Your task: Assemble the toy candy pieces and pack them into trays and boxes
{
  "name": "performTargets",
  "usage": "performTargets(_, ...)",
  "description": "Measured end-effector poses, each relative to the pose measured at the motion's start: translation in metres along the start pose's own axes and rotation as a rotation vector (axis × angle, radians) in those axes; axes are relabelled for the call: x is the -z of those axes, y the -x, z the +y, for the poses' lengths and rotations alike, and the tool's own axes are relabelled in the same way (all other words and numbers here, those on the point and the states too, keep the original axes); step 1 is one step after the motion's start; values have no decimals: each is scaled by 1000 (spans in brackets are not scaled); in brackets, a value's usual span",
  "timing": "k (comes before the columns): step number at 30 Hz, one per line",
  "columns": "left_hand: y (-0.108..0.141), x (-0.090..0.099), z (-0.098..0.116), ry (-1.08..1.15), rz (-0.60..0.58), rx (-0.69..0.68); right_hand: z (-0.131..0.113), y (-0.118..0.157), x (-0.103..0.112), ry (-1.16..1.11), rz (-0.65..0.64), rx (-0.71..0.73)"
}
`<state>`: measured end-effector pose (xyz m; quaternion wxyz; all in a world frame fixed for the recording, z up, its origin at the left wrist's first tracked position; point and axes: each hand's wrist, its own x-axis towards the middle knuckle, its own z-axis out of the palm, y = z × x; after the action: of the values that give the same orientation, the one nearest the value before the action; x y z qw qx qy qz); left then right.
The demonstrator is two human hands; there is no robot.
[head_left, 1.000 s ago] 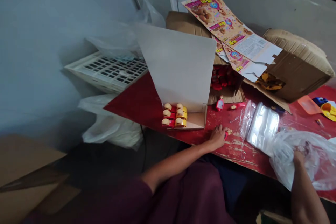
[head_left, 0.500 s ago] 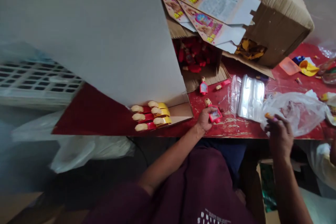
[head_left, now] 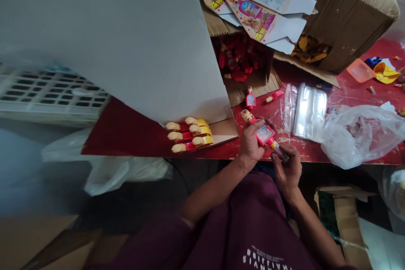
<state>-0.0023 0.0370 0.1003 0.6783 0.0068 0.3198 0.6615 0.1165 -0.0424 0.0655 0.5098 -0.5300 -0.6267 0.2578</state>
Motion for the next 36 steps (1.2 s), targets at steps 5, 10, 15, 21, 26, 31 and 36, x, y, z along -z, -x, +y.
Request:
performTargets(5, 10, -3, -3, -48, 39, -120, 8, 1, -4, 202, 56, 231)
performTargets(10, 12, -3, -5, -67, 69, -113, 7, 3, -3, 220, 73, 306)
performTargets(15, 13, -2, -10, -90, 53, -102, -15, 0, 3, -82, -28, -310)
performTargets(21, 4, 6, -16, -136, 81, -75, -18, -8, 9, -156, -212, -558)
performTargets(26, 5, 10, -20, -174, 72, -74, -7, -2, 7, 54, -58, -280)
performTargets(31, 6, 10, -21, -201, -11, -33, -9, -5, 6, -471, -319, -909)
performTargets(36, -1, 11, -22, -225, 41, -51, -3, -3, 3, -13, -132, -450)
